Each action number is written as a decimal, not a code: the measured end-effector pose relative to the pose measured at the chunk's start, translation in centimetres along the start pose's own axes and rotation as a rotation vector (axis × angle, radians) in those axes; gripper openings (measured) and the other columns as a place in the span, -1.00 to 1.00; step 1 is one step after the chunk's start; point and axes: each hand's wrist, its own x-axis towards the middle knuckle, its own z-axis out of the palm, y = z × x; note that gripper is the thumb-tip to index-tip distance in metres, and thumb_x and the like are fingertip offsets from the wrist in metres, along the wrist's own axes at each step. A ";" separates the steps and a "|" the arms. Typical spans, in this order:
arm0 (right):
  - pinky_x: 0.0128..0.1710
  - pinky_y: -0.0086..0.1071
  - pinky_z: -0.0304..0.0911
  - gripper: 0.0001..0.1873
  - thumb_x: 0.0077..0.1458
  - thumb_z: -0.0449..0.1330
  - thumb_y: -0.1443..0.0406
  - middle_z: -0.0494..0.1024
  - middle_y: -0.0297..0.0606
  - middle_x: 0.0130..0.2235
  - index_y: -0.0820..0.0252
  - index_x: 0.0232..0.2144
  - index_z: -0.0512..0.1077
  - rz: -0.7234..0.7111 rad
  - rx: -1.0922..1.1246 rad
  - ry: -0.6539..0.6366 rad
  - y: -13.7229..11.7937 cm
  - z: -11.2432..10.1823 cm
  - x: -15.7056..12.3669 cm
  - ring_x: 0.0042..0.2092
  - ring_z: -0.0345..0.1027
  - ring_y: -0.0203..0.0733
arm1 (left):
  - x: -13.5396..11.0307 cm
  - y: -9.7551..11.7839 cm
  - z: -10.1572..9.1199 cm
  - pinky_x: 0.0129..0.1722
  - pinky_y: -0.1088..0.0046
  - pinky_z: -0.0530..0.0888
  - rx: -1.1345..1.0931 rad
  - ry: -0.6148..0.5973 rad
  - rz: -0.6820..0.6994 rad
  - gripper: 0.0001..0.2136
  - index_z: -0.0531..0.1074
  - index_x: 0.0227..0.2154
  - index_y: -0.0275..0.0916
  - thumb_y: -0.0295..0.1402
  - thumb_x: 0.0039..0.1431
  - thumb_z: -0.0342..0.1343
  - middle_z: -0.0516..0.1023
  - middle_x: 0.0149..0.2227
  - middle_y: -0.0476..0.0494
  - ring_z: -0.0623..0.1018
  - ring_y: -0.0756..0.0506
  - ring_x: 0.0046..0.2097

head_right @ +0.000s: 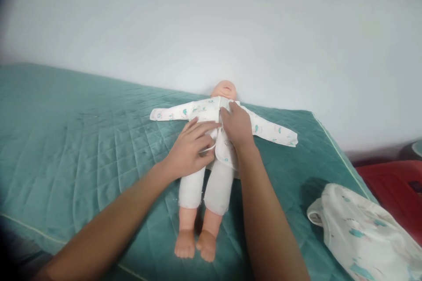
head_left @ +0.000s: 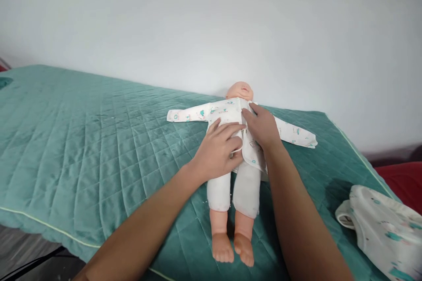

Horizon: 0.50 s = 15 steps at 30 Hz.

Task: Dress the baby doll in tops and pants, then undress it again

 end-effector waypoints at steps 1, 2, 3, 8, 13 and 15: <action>0.24 0.01 0.17 -0.55 0.21 0.06 0.20 0.54 0.02 0.13 0.26 0.04 0.53 -0.010 -0.051 0.018 -0.1 0.1 0.3 0.20 0.36 0.18 | 0.0 -0.1 0.2 0.39 0.06 0.10 -0.039 0.018 0.015 -0.91 0.41 -0.41 -0.18 -0.44 0.19 0.05 0.50 0.18 -0.17 0.46 -0.13 0.21; 0.21 0.00 0.20 -0.58 0.21 0.05 0.24 0.58 0.01 0.08 0.26 -0.01 0.56 -0.019 -0.092 0.041 -0.1 0.1 0.6 0.16 0.41 0.17 | -0.1 -0.2 0.3 0.40 0.08 0.10 -0.077 0.032 0.030 -0.91 0.40 -0.43 -0.18 -0.44 0.18 0.06 0.53 0.15 -0.16 0.47 -0.12 0.20; 0.19 0.00 0.22 -0.60 0.20 0.04 0.27 0.61 0.00 0.03 0.25 -0.04 0.57 -0.027 -0.119 0.065 0.0 0.2 0.8 0.12 0.44 0.15 | -0.1 -0.3 0.4 0.40 0.10 0.10 -0.114 0.042 0.045 -0.90 0.39 -0.45 -0.17 -0.44 0.17 0.07 0.55 0.12 -0.14 0.47 -0.11 0.19; 0.10 -0.03 0.30 -0.60 0.12 0.04 0.32 0.66 -0.11 -0.10 0.20 -0.09 0.60 -0.091 0.015 0.157 1.2 -0.1 1.1 -0.01 0.50 0.07 | -0.1 -0.3 0.7 0.37 0.19 0.17 -0.268 0.034 0.100 -0.84 0.28 -0.54 -0.17 -0.50 0.08 0.09 0.64 -0.01 -0.04 0.55 -0.07 0.08; 0.09 -0.04 0.32 -0.63 0.15 0.07 0.26 0.66 -0.18 -0.12 0.17 -0.07 0.56 -0.183 0.214 0.102 1.3 -0.1 0.9 -0.03 0.50 0.02 | 0.0 -0.4 0.8 0.33 0.15 0.22 -0.362 0.051 0.102 -0.81 0.22 -0.55 -0.17 -0.53 0.05 0.10 0.65 -0.08 -0.04 0.57 -0.09 0.05; 0.17 -0.01 0.26 -0.61 0.17 0.07 0.26 0.61 -0.14 0.02 0.16 -0.01 0.52 -0.214 0.190 0.040 1.1 0.0 0.5 0.09 0.45 0.04 | 0.1 -0.3 0.8 0.26 0.14 0.30 -0.375 0.080 0.108 -0.82 0.23 -0.53 -0.17 -0.55 0.05 0.09 0.65 -0.08 -0.07 0.54 -0.12 0.08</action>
